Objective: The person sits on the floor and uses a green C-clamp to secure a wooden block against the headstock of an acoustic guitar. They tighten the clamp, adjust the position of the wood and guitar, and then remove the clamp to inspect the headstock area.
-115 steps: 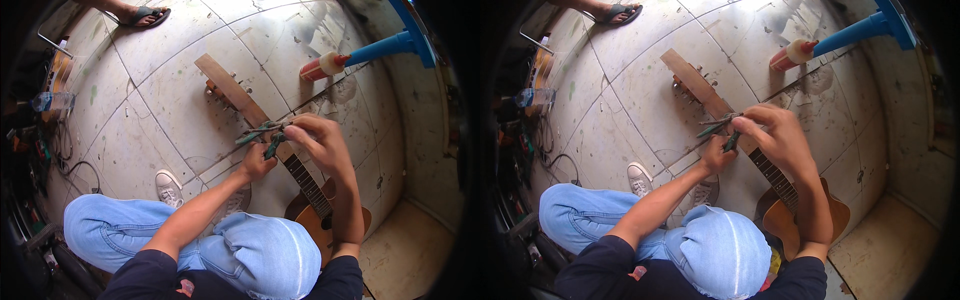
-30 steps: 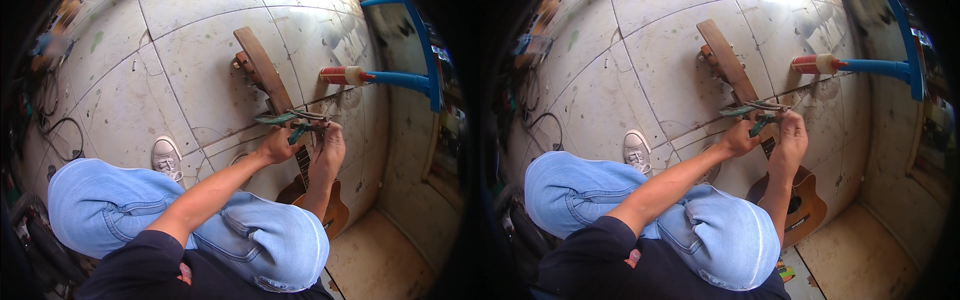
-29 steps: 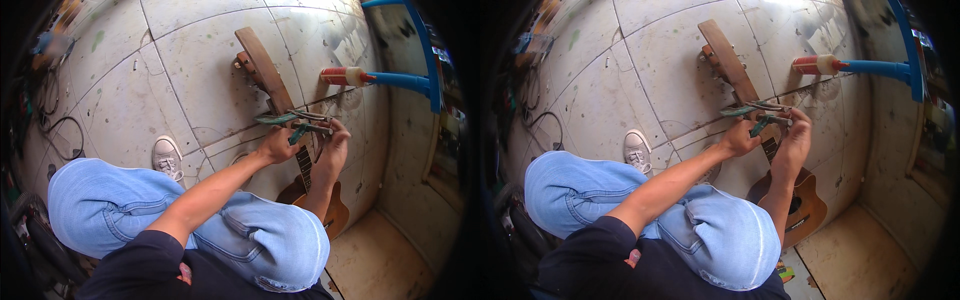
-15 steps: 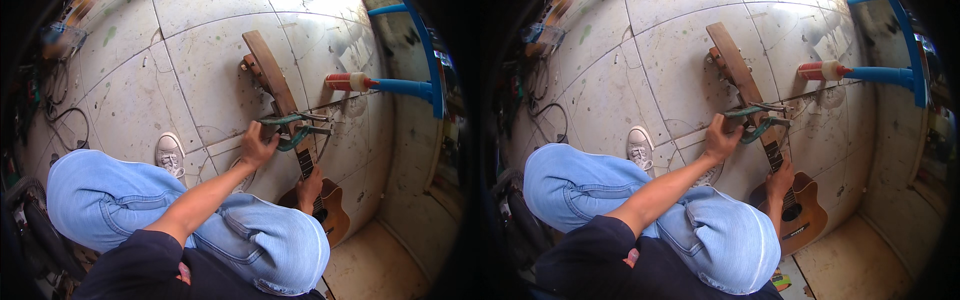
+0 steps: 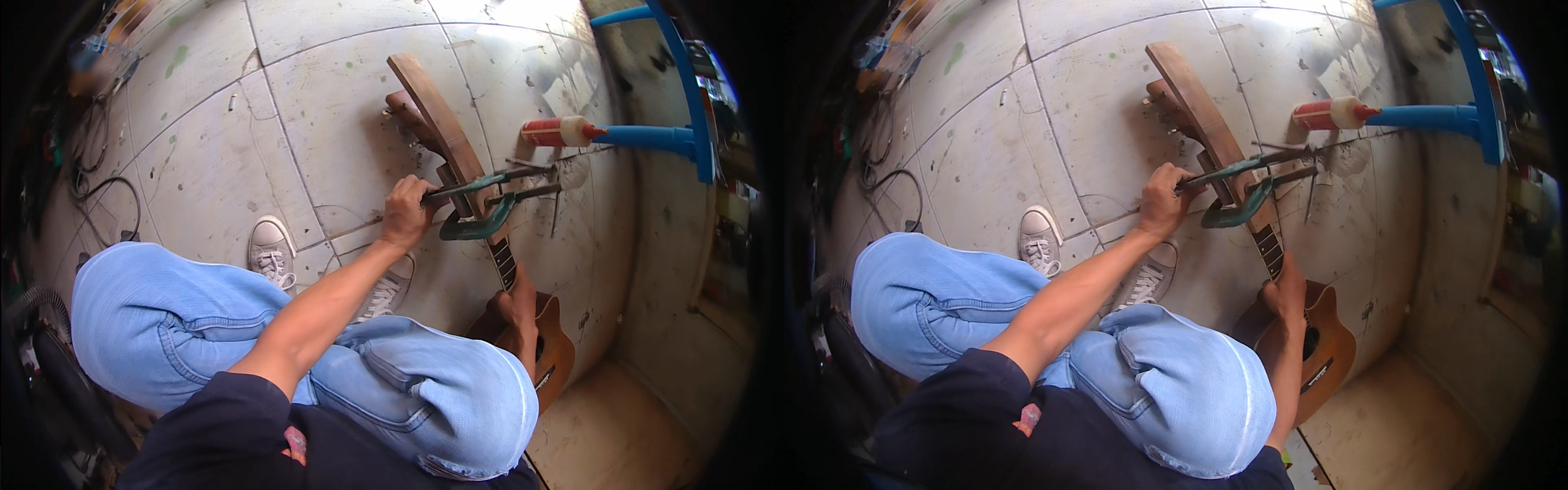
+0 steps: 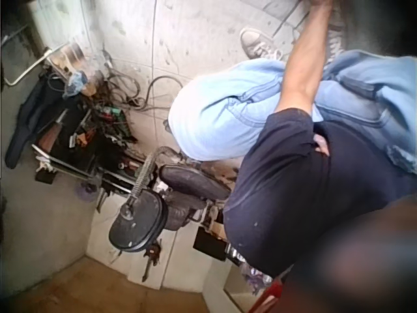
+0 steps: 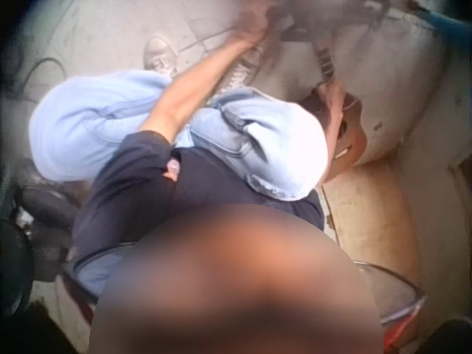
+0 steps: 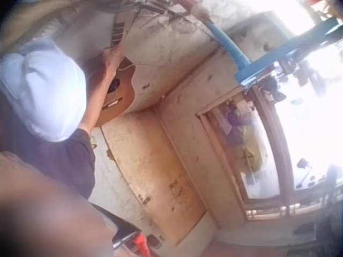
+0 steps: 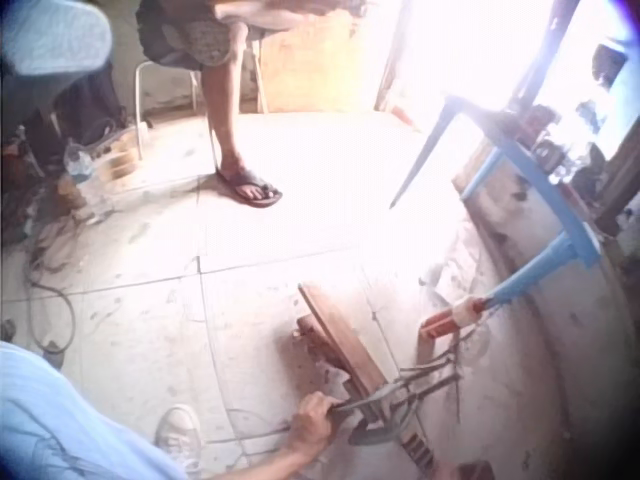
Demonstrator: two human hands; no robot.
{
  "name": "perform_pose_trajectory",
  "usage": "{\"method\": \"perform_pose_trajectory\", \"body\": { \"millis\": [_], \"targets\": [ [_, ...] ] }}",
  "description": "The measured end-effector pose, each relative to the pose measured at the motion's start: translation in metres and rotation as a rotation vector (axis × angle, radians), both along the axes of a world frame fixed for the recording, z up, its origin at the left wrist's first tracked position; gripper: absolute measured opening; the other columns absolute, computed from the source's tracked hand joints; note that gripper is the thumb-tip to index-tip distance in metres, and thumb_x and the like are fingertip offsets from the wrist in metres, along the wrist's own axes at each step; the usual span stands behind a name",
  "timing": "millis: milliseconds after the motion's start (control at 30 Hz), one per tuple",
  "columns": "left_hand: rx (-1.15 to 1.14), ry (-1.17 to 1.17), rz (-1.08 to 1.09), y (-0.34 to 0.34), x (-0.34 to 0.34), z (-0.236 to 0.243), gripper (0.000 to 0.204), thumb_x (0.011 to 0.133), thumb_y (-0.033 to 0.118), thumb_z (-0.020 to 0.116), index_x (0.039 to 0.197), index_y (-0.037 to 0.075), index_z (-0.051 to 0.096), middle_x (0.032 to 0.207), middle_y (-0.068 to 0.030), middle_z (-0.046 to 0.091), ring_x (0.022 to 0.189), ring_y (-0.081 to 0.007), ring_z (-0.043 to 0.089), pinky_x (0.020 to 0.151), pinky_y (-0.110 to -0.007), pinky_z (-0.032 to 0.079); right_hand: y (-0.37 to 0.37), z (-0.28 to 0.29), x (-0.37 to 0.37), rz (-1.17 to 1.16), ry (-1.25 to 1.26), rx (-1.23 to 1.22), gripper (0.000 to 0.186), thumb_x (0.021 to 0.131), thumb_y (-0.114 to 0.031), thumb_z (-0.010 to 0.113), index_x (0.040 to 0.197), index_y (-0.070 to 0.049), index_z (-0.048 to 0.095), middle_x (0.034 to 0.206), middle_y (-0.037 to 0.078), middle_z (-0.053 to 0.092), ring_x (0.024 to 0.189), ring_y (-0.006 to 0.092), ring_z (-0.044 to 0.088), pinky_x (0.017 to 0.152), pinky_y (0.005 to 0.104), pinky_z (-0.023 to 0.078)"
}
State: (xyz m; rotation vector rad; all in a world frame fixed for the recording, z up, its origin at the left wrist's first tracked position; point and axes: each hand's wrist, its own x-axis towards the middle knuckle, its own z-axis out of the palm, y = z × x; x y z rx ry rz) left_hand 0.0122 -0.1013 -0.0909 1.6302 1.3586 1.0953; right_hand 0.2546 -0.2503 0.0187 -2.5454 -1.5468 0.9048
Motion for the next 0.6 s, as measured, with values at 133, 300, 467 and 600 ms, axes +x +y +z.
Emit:
{"method": "perform_pose_trajectory", "body": {
  "millis": [133,300,467,600],
  "targets": [
    [0.056,-0.039,0.003,0.013,0.012,0.023,0.024,0.079,0.024,0.088,0.087,0.007,0.073,0.077,-0.0079,0.062,0.073,-0.0291,0.064,0.064,-0.042,0.049,0.012,0.013,0.03,-0.011,0.085,-0.063,0.05,0.07,-0.005,0.059,0.119,0.001,0.056,0.096,0.03,0.064,0.097,0.05,0.061,0.086,0.0447,0.05],
    [0.085,-0.055,-0.039,0.033,0.024,0.039,0.023,0.076,0.023,0.09,0.086,0.008,0.076,0.074,-0.0056,0.064,0.067,-0.0241,0.065,0.061,-0.038,0.05,0.034,0.027,0.055,-0.034,0.203,-0.163,0.058,0.065,-0.006,0.06,0.122,0.001,0.058,0.086,0.02,0.06,0.085,0.0332,0.06,0.083,0.0353,0.049],
    [0.039,-0.043,-0.171,0.047,0.028,0.053,0.026,0.078,0.026,0.089,0.096,0.01,0.08,0.078,-0.0051,0.067,0.066,-0.0196,0.067,0.061,-0.034,0.052,0.042,0.029,0.076,-0.081,0.319,-0.198,0.074,0.058,-0.006,0.061,0.132,0.0,0.059,0.092,0.009,0.06,0.09,0.0224,0.057,0.084,0.0307,0.048],
    [-0.049,-0.154,-0.211,0.052,0.025,0.054,0.025,0.084,0.031,0.084,0.093,0.008,0.079,0.081,-0.0083,0.067,0.073,-0.0256,0.067,0.067,-0.038,0.053,0.053,0.035,0.076,-0.085,0.364,-0.249,0.078,0.056,-0.004,0.06,0.133,-0.001,0.059,0.094,0.008,0.059,0.092,0.021,0.057,0.083,0.0297,0.048]
  ]
}}
